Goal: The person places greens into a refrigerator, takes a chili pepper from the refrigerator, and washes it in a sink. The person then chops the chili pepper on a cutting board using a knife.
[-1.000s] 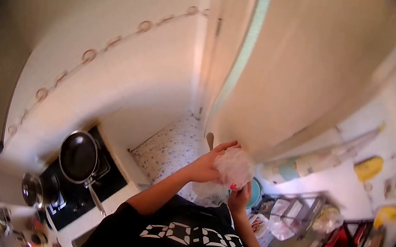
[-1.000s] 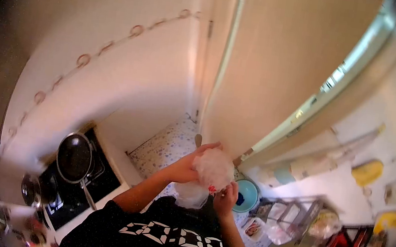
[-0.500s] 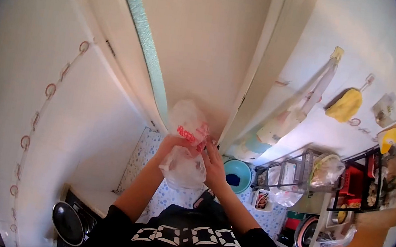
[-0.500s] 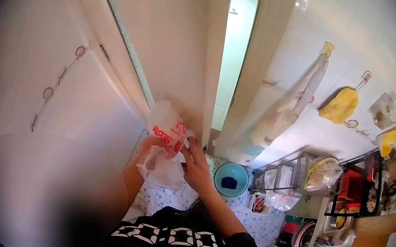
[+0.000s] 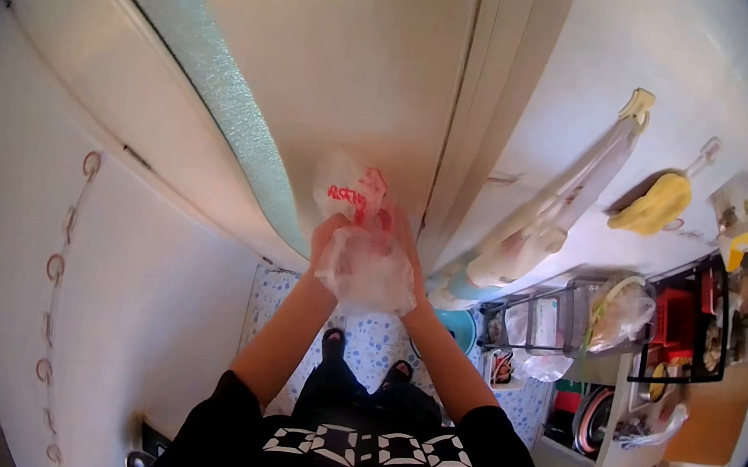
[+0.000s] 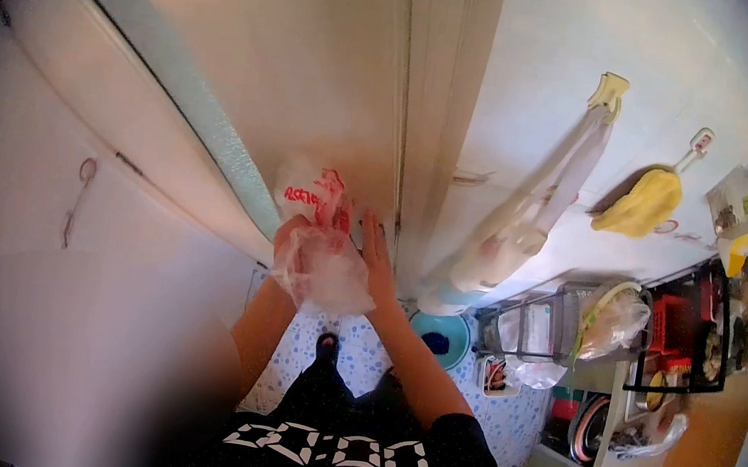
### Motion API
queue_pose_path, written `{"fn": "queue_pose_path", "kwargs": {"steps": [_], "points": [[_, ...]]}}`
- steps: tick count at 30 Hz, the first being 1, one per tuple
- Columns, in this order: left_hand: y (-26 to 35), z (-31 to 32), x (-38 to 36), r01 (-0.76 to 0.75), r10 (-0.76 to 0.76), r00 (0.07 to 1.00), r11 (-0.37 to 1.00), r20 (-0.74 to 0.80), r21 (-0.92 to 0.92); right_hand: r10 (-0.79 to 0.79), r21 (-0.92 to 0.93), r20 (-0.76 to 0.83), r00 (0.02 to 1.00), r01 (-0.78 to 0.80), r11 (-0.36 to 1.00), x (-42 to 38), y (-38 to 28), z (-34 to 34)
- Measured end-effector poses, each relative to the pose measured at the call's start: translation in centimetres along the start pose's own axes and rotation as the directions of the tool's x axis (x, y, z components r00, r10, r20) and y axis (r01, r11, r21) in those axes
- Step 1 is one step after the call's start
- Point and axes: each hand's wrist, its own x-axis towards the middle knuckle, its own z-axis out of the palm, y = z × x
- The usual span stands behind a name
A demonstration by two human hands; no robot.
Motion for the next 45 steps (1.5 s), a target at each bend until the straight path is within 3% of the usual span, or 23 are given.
{"fn": "queue_pose_path", "kwargs": {"steps": [2, 4, 5, 8, 9, 10, 11, 13, 14, 17, 18, 21, 24, 27, 30, 33, 34, 37, 38, 39, 41, 43, 45], "points": [[1.6, -0.3, 2.1, 0.092, -0.091, 0.996, 0.994, 0.018, -0.054, 0.112, 0.244, 0.021, 0.993, -0.114, 0.963, 0.8, 5.2, 1.8], [2.7, -1.1, 3.1, 0.124, -0.124, 0.989, 0.992, 0.074, 0.005, 0.085, 0.15, -0.021, 0.996, -0.081, 0.985, 2.2, 5.0, 1.5], [2.3, -1.3, 3.1, 0.139, -0.135, 0.985, 0.99, 0.107, -0.038, 0.007, -0.085, -0.057, 0.998, -0.012, 0.996, 2.1, 3.7, 1.0], [1.0, -1.6, 3.1, 0.234, -0.167, 0.963, 0.907, 0.212, -0.35, -0.205, -0.395, -0.172, 0.964, 0.123, 0.91, 2.6, 5.6, 2.9], [2.2, -2.0, 3.3, 0.433, -0.214, 0.898, 0.597, 0.386, -0.676, -0.273, -0.447, -0.225, 0.935, 0.15, 0.882, 2.7, 7.6, 3.8], [4.5, -3.1, 3.3, 0.596, -0.182, 0.801, 0.144, 0.571, -0.79, -0.202, -0.401, -0.253, 0.946, 0.087, 0.912, 2.3, 8.2, 4.4], [5.8, -3.3, 3.2, 0.666, -0.072, 0.686, -0.337, 0.724, -0.665, -0.103, -0.28, -0.244, 0.964, 0.032, 0.96, 1.9, 7.5, 3.7], [4.9, -2.3, 2.2, 0.722, -0.005, 0.66, -0.274, 0.751, -0.636, 0.083, -0.015, -0.197, 0.977, -0.088, 0.996, 1.2, 3.4, 1.6], [4.4, -1.9, 1.7, 0.741, 0.026, 0.65, -0.243, 0.76, -0.626, 0.147, 0.016, -0.199, 0.969, -0.147, 0.989, 0.7, 3.0, 1.2], [4.2, 0.2, 1.1, 0.825, 0.129, 0.542, 0.106, 0.831, -0.555, 0.358, 0.106, -0.119, 0.926, -0.346, 0.932, -2.2, 5.1, 0.3], [6.0, 0.3, 1.2, 0.827, 0.081, 0.506, 0.238, 0.859, -0.509, 0.433, 0.178, -0.208, 0.877, -0.402, 0.898, -3.5, 4.2, -0.1], [8.7, 3.7, 0.1, 0.818, 0.077, 0.478, 0.323, 0.875, -0.475, 0.556, 0.293, -0.344, 0.756, -0.477, 0.829, -9.2, 1.5, -3.2], [12.4, 6.9, -0.6, 0.723, 0.115, 0.483, 0.507, 0.868, -0.47, 0.709, 0.447, -0.556, 0.434, -0.563, 0.695, -15.0, 1.4, -5.2], [14.0, 12.6, -1.6, 0.763, 0.074, 0.448, 0.489, 0.891, -0.424, 0.672, 0.546, -0.649, 0.357, -0.397, 0.738, -19.8, -0.5, -7.7], [18.0, 17.7, -2.9, 0.838, 0.071, 0.411, 0.364, 0.909, -0.407, 0.533, 0.505, -0.783, 0.32, -0.172, 0.846, -22.5, -1.9, -9.4], [21.0, 23.0, -4.2, 0.865, -0.007, 0.292, 0.429, 0.956, -0.261, 0.237, 0.118, -0.894, 0.38, -0.312, 0.943, -23.5, -1.7, -13.4], [21.9, 24.5, -4.9, 0.843, 0.071, 0.278, 0.46, 0.958, -0.278, 0.18, -0.006, -0.896, 0.406, -0.416, 0.91, -24.2, -1.3, -15.0], [23.2, 28.4, -7.3, 0.791, 0.293, 0.224, 0.502, 0.929, -0.349, 0.13, -0.069, -0.925, 0.356, -0.496, 0.865, -24.6, -1.1, -19.5], [22.9, 30.1, -8.1, 0.786, 0.369, 0.211, 0.486, 0.905, -0.382, 0.265, 0.074, -0.915, 0.303, -0.52, 0.851, -24.6, -1.7, -21.1], [23.4, 30.9, -8.5, 0.781, 0.445, 0.197, 0.467, 0.873, -0.414, 0.255, 0.083, -0.925, 0.281, -0.507, 0.858, -24.7, -1.5, -22.5], [24.1, 31.7, -8.9, 0.633, 0.457, 0.146, 0.639, 0.877, -0.438, 0.234, 0.095, -0.943, 0.237, -0.482, 0.871, -24.7, -1.3, -25.0], [24.4, 31.9, -8.6, 0.496, 0.514, 0.085, 0.721, 0.853, -0.484, 0.167, -0.022, -0.936, 0.312, -0.523, 0.852, -24.8, -2.0, -27.0], [20.8, 33.9, -9.4, 0.523, 0.513, 0.188, 0.67, 0.838, -0.527, 0.207, -0.064, -0.892, 0.402, -0.565, 0.823, -25.9, -2.3, -28.2]]}}
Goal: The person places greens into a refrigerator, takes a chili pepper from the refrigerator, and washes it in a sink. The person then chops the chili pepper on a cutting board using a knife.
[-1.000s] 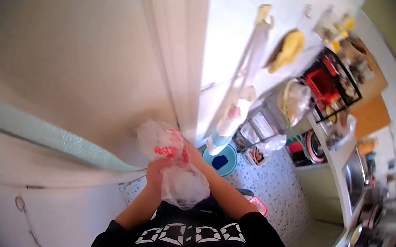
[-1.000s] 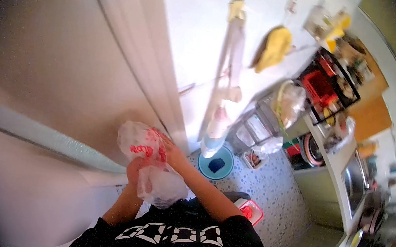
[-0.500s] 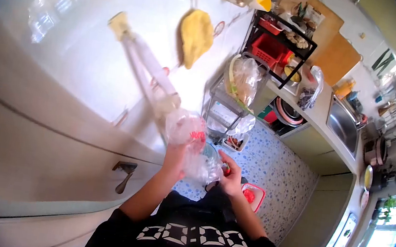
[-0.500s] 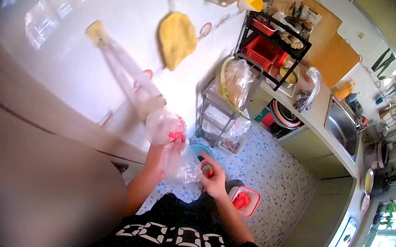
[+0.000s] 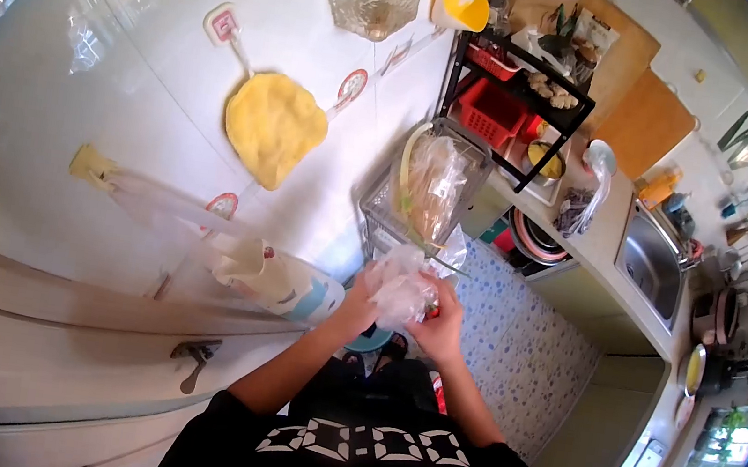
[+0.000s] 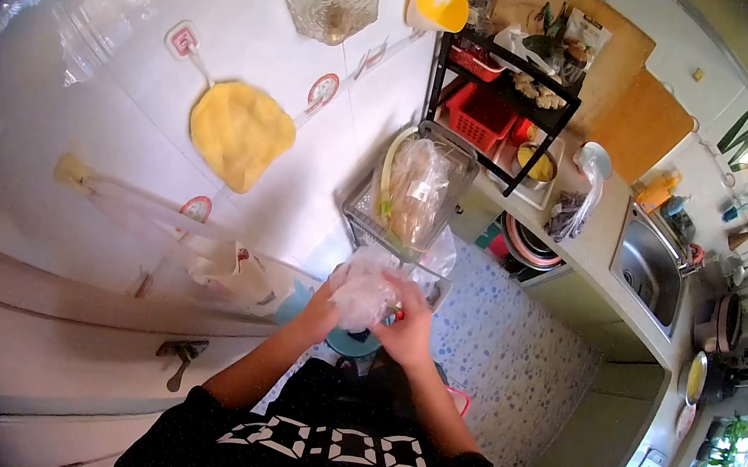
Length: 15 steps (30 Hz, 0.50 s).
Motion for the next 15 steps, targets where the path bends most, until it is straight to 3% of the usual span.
{"fn": "queue_pose_path", "kwargs": {"steps": [1, 4, 7, 10, 13, 15], "points": [[-0.5, -0.2, -0.1, -0.028, 0.027, 0.999, 0.999, -0.04, -0.02, 0.043, 0.039, -0.006, 0.999, -0.043, 0.998, -0.1, 1.0, -0.2], [0.6, 0.0, -0.1, -0.03, -0.008, 0.988, 0.969, 0.155, 0.245, 0.16, 0.133, -0.074, 0.984, -0.149, 0.98, -1.5, 4.1, 0.2], [3.1, 1.3, 0.3, -0.196, 0.062, 0.956, 0.86, 0.286, 0.471, 0.206, 0.175, -0.214, 0.955, -0.17, 0.97, -2.1, 4.1, 0.2], [6.1, 3.6, -0.3, -0.171, 0.089, 0.979, 0.846, 0.183, 0.504, 0.268, 0.044, -0.188, 0.945, -0.264, 0.964, -2.6, 2.4, -1.0], [4.2, 4.2, 0.0, -0.281, 0.225, 0.96, 0.767, 0.168, 0.577, 0.215, 0.019, -0.093, 0.972, -0.214, 0.977, -2.7, 1.5, -1.9], [3.2, 4.4, 1.0, -0.394, 0.307, 0.919, 0.661, 0.249, 0.638, 0.171, 0.028, -0.086, 0.981, -0.169, 0.985, -2.4, 2.3, -2.5]]}}
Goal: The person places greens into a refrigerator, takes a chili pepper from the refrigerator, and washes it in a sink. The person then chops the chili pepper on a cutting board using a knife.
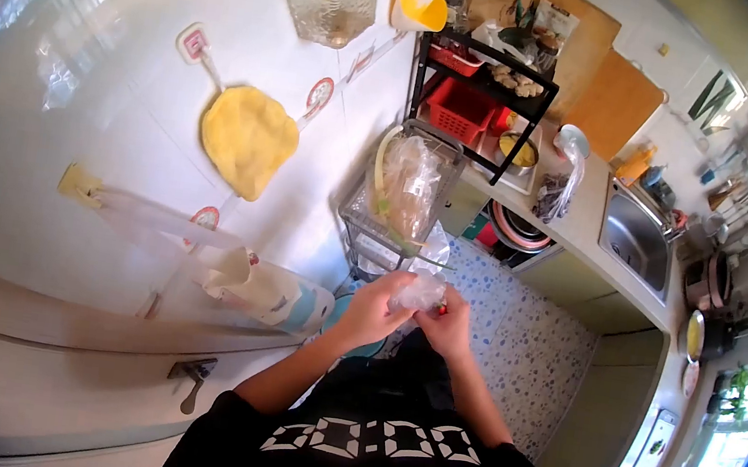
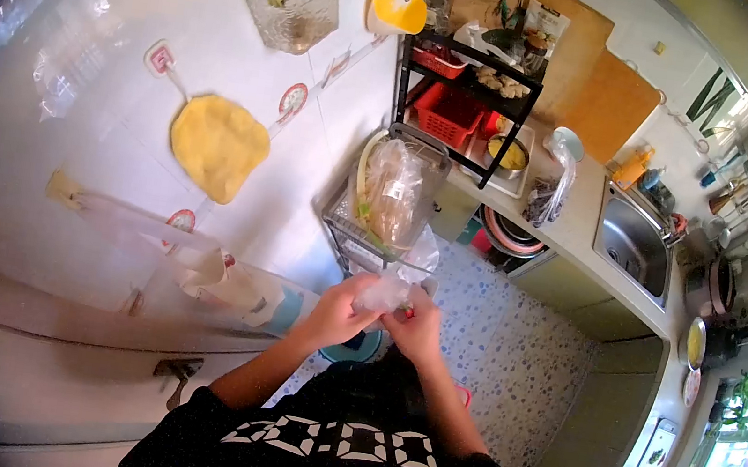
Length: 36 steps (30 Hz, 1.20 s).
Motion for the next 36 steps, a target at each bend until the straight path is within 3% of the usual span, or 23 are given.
{"fn": "queue_pose_path", "kwargs": {"steps": [1, 4, 7, 8, 12, 14, 16, 17, 19, 25, 28, 31, 33, 35, 36], "points": [[-0.3, 0.5, 0.3, -0.058, 0.058, 0.998, 0.997, 0.008, 0.056, -0.018, 0.008, 0.004, 1.0, 0.018, 1.0, 0.1, 0.6, -0.3], [-0.2, 1.6, 2.9, -0.076, 0.079, 0.995, 0.996, -0.068, 0.047, 0.114, 0.183, 0.045, 0.992, -0.121, 0.976, 1.6, 1.9, -1.9], [-1.4, 3.3, 7.4, -0.034, 0.048, 0.988, 0.994, -0.146, 0.101, 0.128, 0.353, 0.047, 0.991, -0.136, 0.926, 4.2, 1.5, -5.9], [-2.1, 3.8, 9.7, -0.093, 0.119, 0.975, 0.985, -0.185, 0.144, 0.23, 0.324, 0.074, 0.97, -0.241, 0.915, 5.1, 2.2, -7.9], [-3.7, 7.0, 19.6, 0.004, 0.073, 0.972, 0.947, -0.225, 0.322, 0.289, 0.459, -0.031, 0.957, -0.244, 0.854, 9.3, 9.4, -14.0], [-7.6, 9.8, 24.7, 0.092, -0.005, 0.975, 0.92, -0.223, 0.382, 0.324, 0.636, 0.028, 0.946, -0.267, 0.724, 11.5, 12.5, -17.6], [-11.2, 12.4, 29.2, 0.056, 0.055, 0.976, 0.873, -0.212, 0.485, 0.349, 0.749, 0.067, 0.935, -0.278, 0.601, 13.2, 15.2, -20.5], [-13.2, 13.7, 31.0, 0.033, 0.089, 0.976, 0.845, -0.2, 0.534, 0.395, 0.743, 0.064, 0.916, -0.308, 0.594, 14.1, 16.1, -21.8], [-18.1, 15.5, 33.2, 0.1, 0.007, 0.984, 0.809, -0.18, 0.579, 0.475, 0.724, 0.053, 0.878, -0.362, 0.588, 15.8, 17.6, -24.6], [-24.7, 17.3, 33.8, 0.285, -0.293, 0.949, 0.645, -0.116, 0.709, 0.486, 0.684, 0.079, 0.87, -0.403, 0.609, 19.2, 19.7, -30.1], [-25.1, 17.7, 33.3, 0.192, -0.243, 0.968, 0.526, -0.069, 0.829, 0.474, 0.705, 0.034, 0.88, -0.357, 0.612, 20.0, 21.1, -31.8], [-23.1, 18.1, 34.4, 0.378, -0.549, 0.834, 0.508, -0.048, 0.774, 0.431, 0.662, -0.052, 0.901, -0.292, 0.69, 20.1, 22.1, -33.2], [-24.9, 17.6, 33.8, 0.435, -0.532, 0.844, 0.609, -0.065, 0.663, 0.385, 0.555, -0.119, 0.915, -0.261, 0.79, 20.3, 22.3, -34.0], [-25.0, 17.6, 33.6, 0.446, -0.491, 0.866, 0.68, -0.089, 0.582, 0.396, 0.637, -0.123, 0.91, -0.234, 0.735, 20.5, 21.7, -34.7], [-24.3, 17.5, 33.7, 0.363, -0.394, 0.915, 0.701, -0.091, 0.614, 0.386, 0.655, -0.131, 0.913, -0.213, 0.725, 20.6, 21.2, -34.8]]}}
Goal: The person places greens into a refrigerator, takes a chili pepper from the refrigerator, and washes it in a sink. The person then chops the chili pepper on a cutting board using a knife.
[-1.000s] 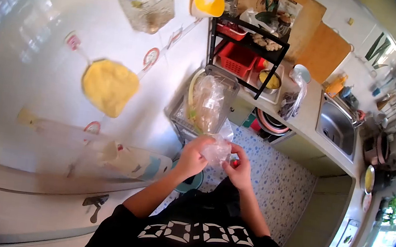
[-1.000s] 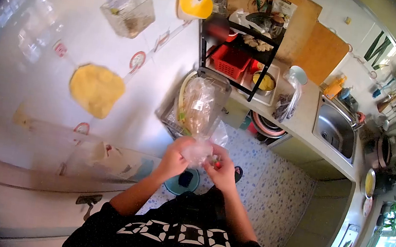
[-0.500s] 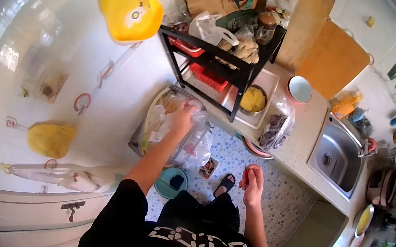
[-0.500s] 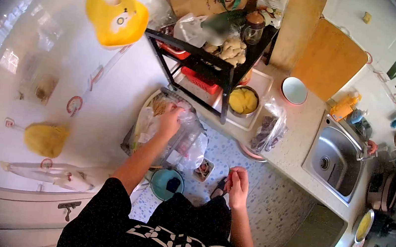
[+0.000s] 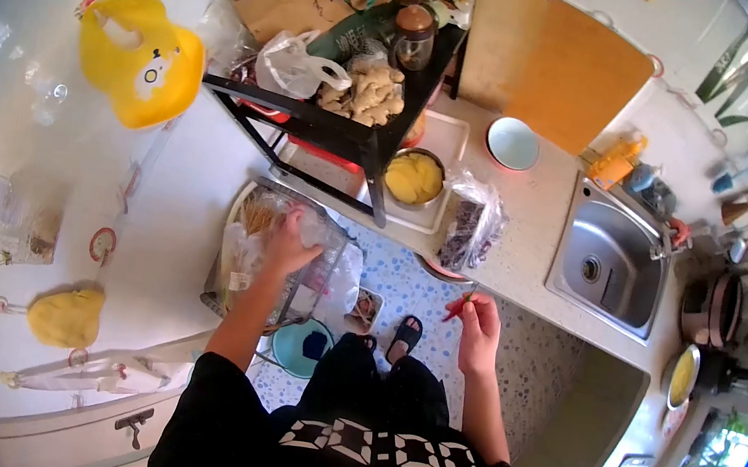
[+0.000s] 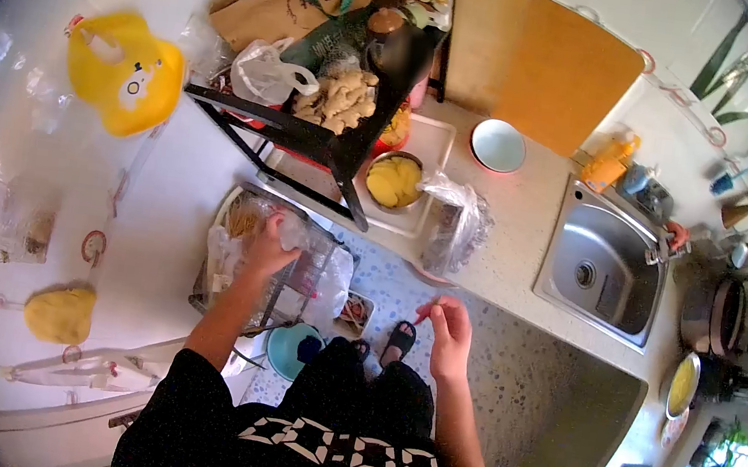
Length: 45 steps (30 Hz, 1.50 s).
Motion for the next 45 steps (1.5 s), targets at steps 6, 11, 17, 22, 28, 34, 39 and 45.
{"fn": "queue_pose_path", "kwargs": {"steps": [6, 11, 17, 22, 28, 34, 39, 45], "points": [[6.5, -4.7, -1.9, -0.274, 0.295, 0.911, 0.955, -0.288, 0.112, -0.064, 0.102, -0.019, 0.998, 0.066, 0.993, -1.1, -2.4, 1.9], [16.9, -8.7, -7.4, -0.459, 0.498, 0.866, 0.75, -0.05, -0.477, -0.105, 0.165, 0.028, 0.994, 0.099, 0.981, -3.5, -2.4, 4.7], [22.6, -8.1, -11.6, -0.559, 0.686, 0.727, 0.609, 0.02, -0.563, -0.165, 0.042, -0.005, 0.986, 0.165, 0.985, -6.4, -2.5, 8.8], [23.3, -9.0, -12.7, -0.53, 0.718, 0.691, 0.583, 0.086, -0.616, -0.153, -0.08, -0.024, 0.988, 0.15, 0.985, -9.1, -3.7, 7.5], [25.8, -8.6, -13.3, -0.747, 0.843, 0.538, 0.478, 0.003, -0.461, -0.312, -0.697, -0.037, 0.949, 0.199, 0.689, -12.1, -8.2, 5.9], [29.6, -7.3, -15.8, -0.672, 0.774, 0.632, 0.564, 0.024, -0.48, -0.705, -0.864, 0.074, 0.705, 0.398, 0.307, -12.6, -8.3, 4.0], [31.5, -3.9, -15.8, -0.545, 0.667, 0.743, 0.646, 0.049, -0.534, -0.517, -0.683, -0.252, 0.818, 0.227, 0.694, -12.1, -7.1, -1.5], [27.9, -2.5, -16.1, -0.036, 0.209, 0.96, 0.75, 0.185, -0.66, 0.217, -0.228, -0.148, 0.965, -0.247, 0.942, -9.5, 0.1, -8.6]]}}
